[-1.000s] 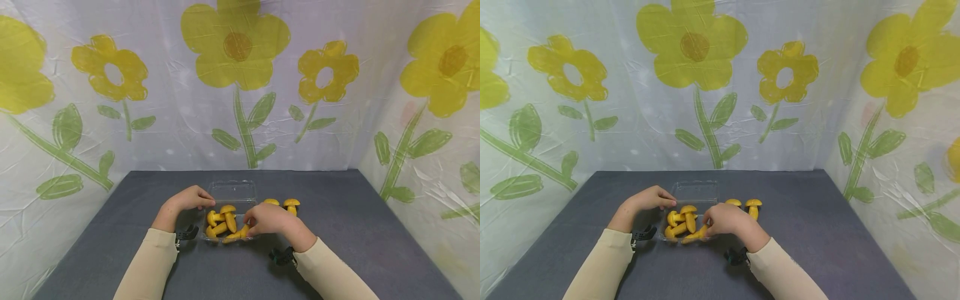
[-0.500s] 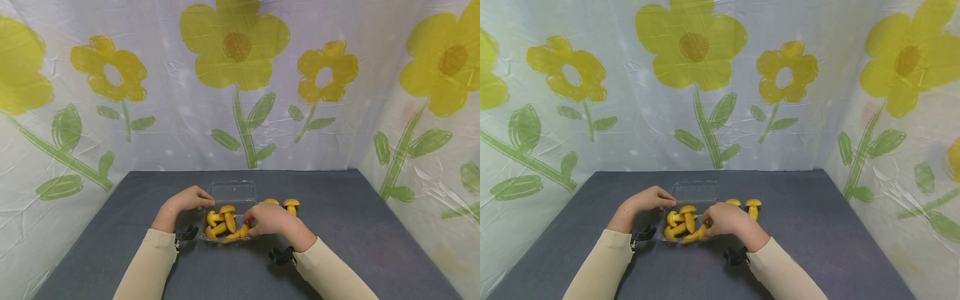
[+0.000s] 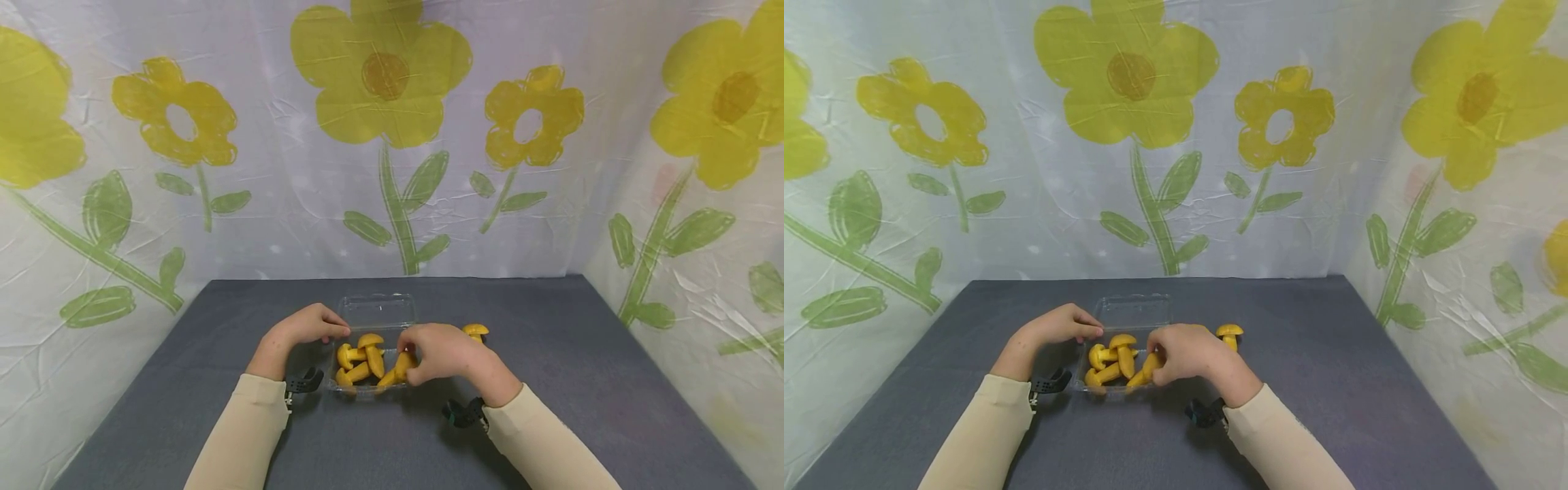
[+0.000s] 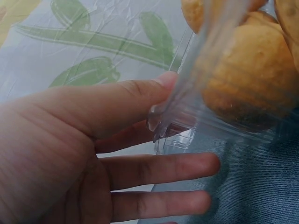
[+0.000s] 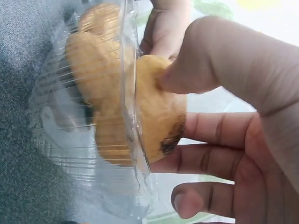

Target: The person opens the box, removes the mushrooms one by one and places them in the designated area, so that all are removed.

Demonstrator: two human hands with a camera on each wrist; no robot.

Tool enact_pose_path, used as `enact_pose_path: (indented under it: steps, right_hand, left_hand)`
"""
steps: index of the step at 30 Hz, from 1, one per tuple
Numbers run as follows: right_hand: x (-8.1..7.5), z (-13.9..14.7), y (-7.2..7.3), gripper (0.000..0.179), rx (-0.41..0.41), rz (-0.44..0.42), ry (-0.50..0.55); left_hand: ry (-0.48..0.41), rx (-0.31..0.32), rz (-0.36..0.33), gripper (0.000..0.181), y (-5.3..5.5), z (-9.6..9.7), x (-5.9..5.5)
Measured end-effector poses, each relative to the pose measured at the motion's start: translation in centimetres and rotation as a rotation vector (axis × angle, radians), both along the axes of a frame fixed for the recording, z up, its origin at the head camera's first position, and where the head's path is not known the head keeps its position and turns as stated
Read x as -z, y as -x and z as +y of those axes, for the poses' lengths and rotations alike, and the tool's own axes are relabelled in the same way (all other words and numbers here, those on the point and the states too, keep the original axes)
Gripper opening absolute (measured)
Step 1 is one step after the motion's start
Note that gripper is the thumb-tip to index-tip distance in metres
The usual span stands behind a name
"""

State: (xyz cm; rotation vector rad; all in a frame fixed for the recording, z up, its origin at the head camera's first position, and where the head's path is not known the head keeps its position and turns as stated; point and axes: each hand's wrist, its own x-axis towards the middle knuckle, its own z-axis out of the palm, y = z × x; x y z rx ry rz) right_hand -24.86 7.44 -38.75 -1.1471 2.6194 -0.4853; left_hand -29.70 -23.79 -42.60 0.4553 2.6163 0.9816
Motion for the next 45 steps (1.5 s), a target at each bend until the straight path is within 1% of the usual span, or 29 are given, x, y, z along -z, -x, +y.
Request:
enact_pose_path:
  steps: [5,12,19,28,33,37,42,45]
  right_hand:
    - [-0.4,0.4,0.0,0.028,0.003,0.022,0.059]
    - [-1.1,1.1,0.2,0.028,0.024,0.077,0.123]
    - [-1.8,2.1,0.6,0.034,0.092,0.064,0.174]
    - [-2.9,3.4,0.9,0.031,0.123,0.038,0.213]
    - [-3.4,4.3,1.2,0.026,0.146,0.031,0.223]
    - [-3.5,5.1,1.5,0.02,0.2,0.014,0.208]
    - [-3.5,5.9,1.9,0.009,0.276,0.013,0.174]
    - [-3.6,6.3,2.0,0.012,0.317,0.015,0.151]
  left_hand:
    - [0.003,-0.005,-0.004,0.029,-0.1,0.1,-0.1]
    - [0.012,-0.009,-0.007,0.029,-0.2,0.2,-0.3]
    - [0.017,-0.007,-0.002,0.03,-0.2,0.3,-0.4]
    - [0.016,-0.012,0.004,0.027,0.0,0.2,0.0]
    - [0.016,-0.011,0.007,0.027,0.1,0.2,0.1]
    - [0.019,-0.015,0.007,0.027,0.1,0.2,0.1]
    - [0.018,-0.02,0.004,0.027,0.2,0.2,0.2]
    - [0.017,-0.022,0.003,0.028,0.2,0.2,0.3]
